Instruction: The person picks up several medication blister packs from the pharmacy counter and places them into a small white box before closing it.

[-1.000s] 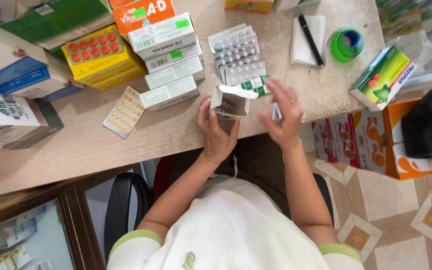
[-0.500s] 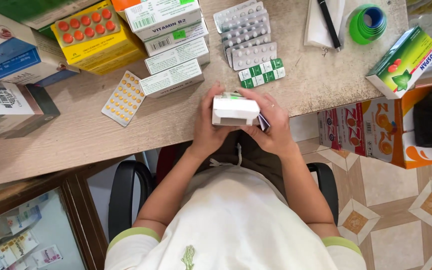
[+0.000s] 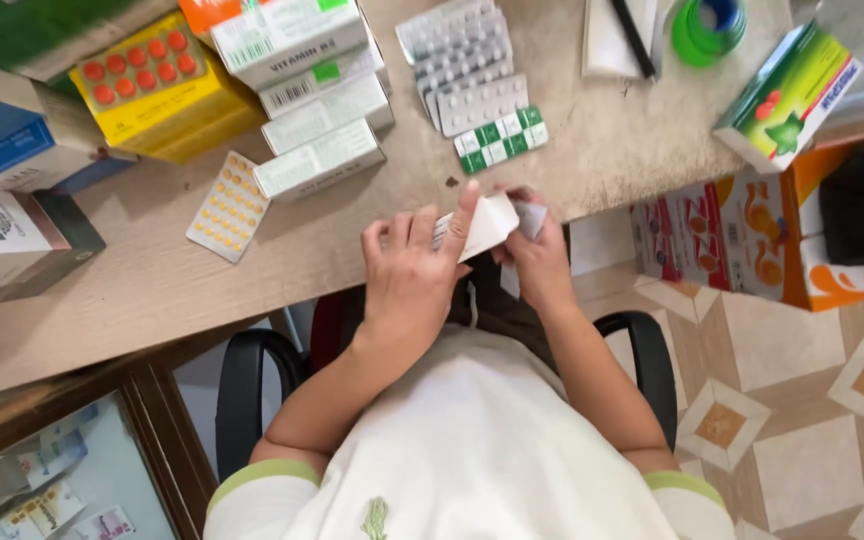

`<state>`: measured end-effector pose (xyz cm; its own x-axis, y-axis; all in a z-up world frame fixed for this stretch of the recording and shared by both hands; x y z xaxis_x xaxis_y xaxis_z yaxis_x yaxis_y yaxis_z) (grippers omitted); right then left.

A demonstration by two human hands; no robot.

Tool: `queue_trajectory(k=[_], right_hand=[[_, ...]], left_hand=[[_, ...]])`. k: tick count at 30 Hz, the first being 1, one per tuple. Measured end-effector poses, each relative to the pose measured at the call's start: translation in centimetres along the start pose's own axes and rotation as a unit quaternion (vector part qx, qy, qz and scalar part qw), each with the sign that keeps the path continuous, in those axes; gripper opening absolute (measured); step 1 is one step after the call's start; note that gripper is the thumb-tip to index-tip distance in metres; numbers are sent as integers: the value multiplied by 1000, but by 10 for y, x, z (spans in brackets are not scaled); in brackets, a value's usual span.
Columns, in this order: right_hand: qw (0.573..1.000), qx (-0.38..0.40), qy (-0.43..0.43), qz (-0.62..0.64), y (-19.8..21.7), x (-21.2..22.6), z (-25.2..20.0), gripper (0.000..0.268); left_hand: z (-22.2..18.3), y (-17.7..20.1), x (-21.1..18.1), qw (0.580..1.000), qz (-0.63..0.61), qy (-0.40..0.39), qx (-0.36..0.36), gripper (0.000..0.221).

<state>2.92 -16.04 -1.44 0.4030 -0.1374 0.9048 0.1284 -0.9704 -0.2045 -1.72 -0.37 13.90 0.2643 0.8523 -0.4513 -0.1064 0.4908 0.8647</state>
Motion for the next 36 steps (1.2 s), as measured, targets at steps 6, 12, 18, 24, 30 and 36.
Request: queue_trajectory(k=[6,12,18,24,30,36], right_hand=[[997,-37,48,45,8,-40,-1,24],[958,209,-133,144,-18,-40,-15,39],[975,156,-139,74,-11,-47,-11,38],[999,21,-1,25,26,-78,1,23],[945,-236,207,91,78,53,-22,5],[798,-292,389,-355,68,90,-25,21]], left_hand=[[-7,18,5,997,-76,29,-11,87],[6,46,-29,992,-27,-121,-15,59],[6,35,-39,982,-6,-187,42,53],[10,35,-21,989,-28,-146,27,65],[-4,24,59,965,-247,-28,-81,66],[-19,-27,105,753,-647,18,-114,59]])
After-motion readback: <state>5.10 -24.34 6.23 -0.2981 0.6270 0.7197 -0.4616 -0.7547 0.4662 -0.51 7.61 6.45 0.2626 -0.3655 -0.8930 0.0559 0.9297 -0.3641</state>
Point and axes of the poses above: each hand's wrist, its own z-axis towards the middle knuckle, its own y-axis out of the back of the hand, x = y × z, the point moved 7 cm from there along z, towards the middle knuckle, and after that the axes turned 9 degrees about -z, right-handed, at the moved point
